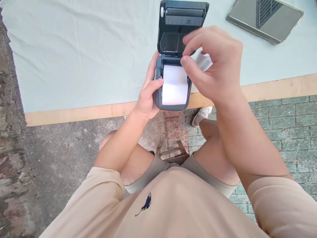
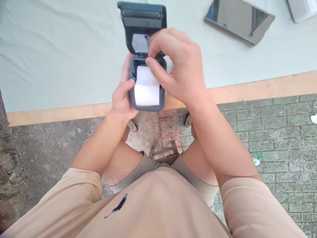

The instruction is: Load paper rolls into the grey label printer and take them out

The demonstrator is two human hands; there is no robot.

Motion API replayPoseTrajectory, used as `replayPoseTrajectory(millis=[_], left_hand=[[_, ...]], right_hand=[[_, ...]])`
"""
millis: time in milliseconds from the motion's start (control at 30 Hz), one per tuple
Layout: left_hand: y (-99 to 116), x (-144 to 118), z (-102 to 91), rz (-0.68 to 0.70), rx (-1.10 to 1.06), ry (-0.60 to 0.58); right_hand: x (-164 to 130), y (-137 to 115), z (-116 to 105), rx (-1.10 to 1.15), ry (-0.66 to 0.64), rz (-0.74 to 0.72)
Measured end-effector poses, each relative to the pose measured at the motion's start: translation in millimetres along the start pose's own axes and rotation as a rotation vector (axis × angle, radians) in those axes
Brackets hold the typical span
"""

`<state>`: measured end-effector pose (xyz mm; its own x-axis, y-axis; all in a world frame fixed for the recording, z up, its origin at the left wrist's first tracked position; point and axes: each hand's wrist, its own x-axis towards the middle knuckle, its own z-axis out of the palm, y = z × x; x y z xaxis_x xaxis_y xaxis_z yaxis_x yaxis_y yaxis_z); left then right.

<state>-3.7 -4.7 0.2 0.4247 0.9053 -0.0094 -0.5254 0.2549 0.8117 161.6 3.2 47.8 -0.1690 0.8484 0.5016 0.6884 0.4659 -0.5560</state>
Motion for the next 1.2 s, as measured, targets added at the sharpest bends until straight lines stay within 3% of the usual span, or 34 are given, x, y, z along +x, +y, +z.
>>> replayPoseTrajectory(millis=[233,467,600,700,800,900,967,1033,1133,1200], left_hand=[[-1,0,0.2,-0.067,0.042,0.015],[-3,-1,2.7,-0.087,0.069,0.06],[-3,1,1.0,-0.069,0.046,0.109],[-3,4,-2.1,-0.063,0.055,0.176],[-3,8,-4.5,-0.045,0.035,0.185],[-3,9,-4.4,-0.038,0.038,0.184],[-2,9,-2.8,-0.045,0.064,0.192],[-2,10,-0.5,-0.046,0.088,0.202],[-2,11,2.7,-0.027,0.099,0.208],[-2,12,3.5,-0.018,0.091,0.193]], right_hand=[[4,-7,-8,-0.455,-0.446,0.058],[5,-13,-5,-0.54,-0.547,0.092],[7,-10,-13,-0.203,-0.433,0.113],[8,-1,-30,0.274,-0.176,0.196],[8,17,-47,0.722,0.135,0.531],[4,40,-56,0.922,0.248,0.848],[0,54,-55,0.866,0.318,0.846],[-5,66,-52,0.645,0.378,0.733],[-12,79,-46,0.222,0.308,0.541],[-15,85,-44,0.024,0.237,0.493]])
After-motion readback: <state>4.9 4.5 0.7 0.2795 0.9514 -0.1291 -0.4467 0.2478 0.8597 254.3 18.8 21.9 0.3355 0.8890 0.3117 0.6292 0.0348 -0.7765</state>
